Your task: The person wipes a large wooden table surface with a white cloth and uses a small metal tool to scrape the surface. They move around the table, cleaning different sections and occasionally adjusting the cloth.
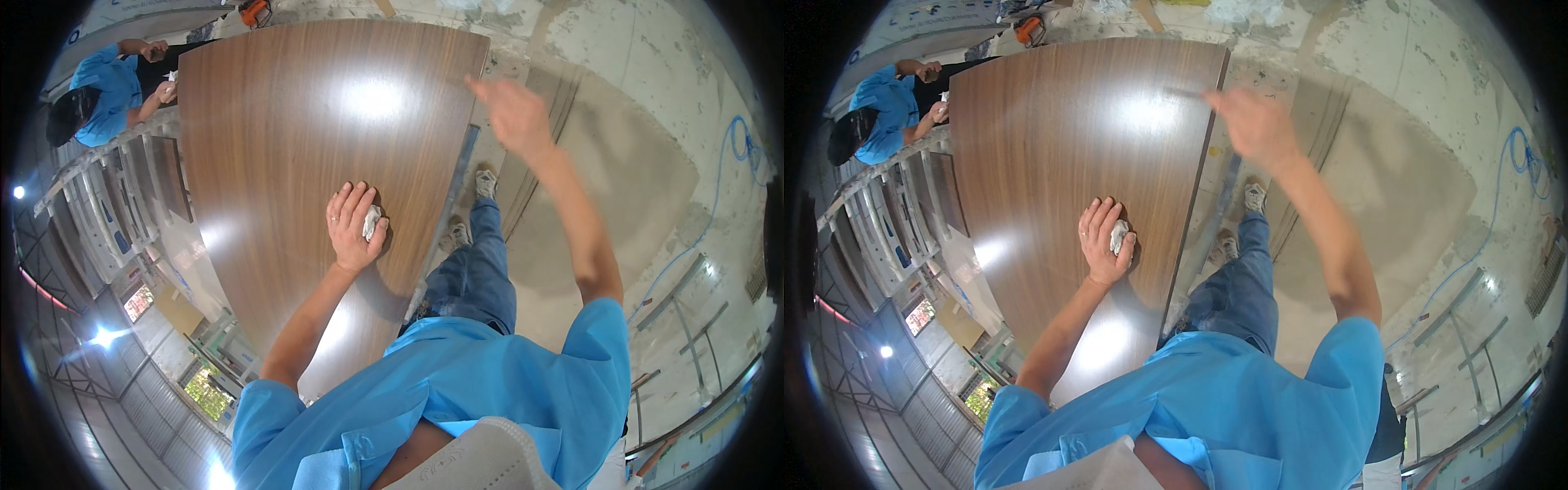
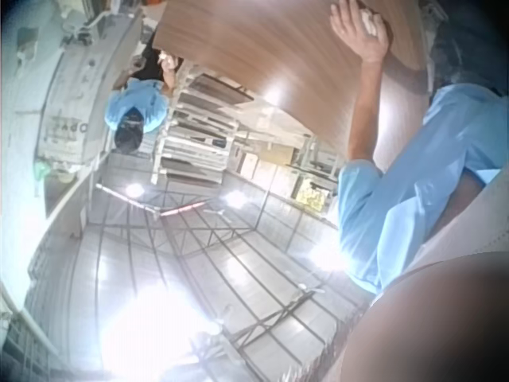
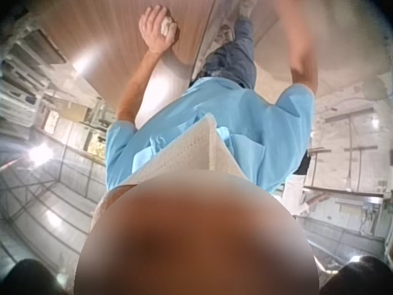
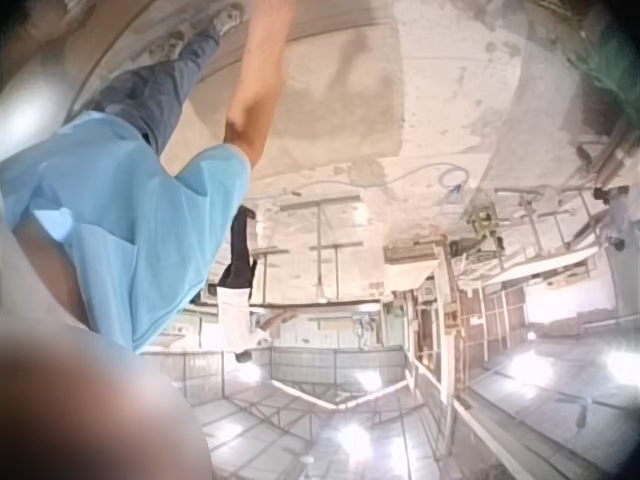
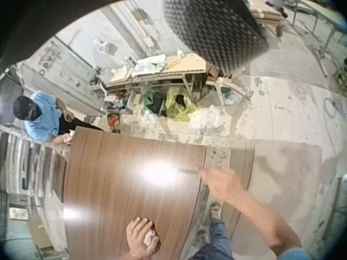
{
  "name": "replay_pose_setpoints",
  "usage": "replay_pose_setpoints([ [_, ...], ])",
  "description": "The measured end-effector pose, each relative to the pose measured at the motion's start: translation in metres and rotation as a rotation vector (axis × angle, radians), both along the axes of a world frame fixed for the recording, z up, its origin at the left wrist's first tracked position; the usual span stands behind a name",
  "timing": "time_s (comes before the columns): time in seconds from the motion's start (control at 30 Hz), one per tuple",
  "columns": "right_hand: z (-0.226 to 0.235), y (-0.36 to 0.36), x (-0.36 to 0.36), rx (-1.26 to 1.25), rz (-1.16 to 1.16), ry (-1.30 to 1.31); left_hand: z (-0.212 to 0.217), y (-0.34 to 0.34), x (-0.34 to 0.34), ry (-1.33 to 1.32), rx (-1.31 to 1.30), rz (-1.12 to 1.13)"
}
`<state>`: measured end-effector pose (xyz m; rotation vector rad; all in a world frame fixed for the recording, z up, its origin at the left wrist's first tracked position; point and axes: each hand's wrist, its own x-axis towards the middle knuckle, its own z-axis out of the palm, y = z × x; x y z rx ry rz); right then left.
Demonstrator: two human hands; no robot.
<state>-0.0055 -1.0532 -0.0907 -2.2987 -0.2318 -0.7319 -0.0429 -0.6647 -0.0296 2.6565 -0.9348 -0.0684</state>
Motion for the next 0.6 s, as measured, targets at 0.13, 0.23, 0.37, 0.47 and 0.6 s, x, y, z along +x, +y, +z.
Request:
replay_pose_setpoints([
  [0.13, 0.003, 0.018, -0.036, 0.034, 0.286, 0.180, -0.001, 0.000, 0.000, -0.004, 0.001, 0.000],
  [0.23, -0.006, 0.001, -0.010, 0.250, 0.123, 0.229, -0.001, 0.000, -0.001, -0.010, 0.007, -0.003],
  [0.37, -0.005, -0.040, 0.050, 0.269, -0.137, 0.254, 0.000, -0.001, -0.001, -0.004, 0.003, 0.007],
  [0.47, 0.009, -0.046, 0.055, 0.290, -0.260, 0.257, 0.001, -0.001, 0.000, -0.008, -0.006, -0.006],
  [0.6, 0.005, -0.025, 0.026, 0.222, -0.095, 0.176, 0.003, -0.002, 0.001, -0.024, 0.002, -0.037],
])
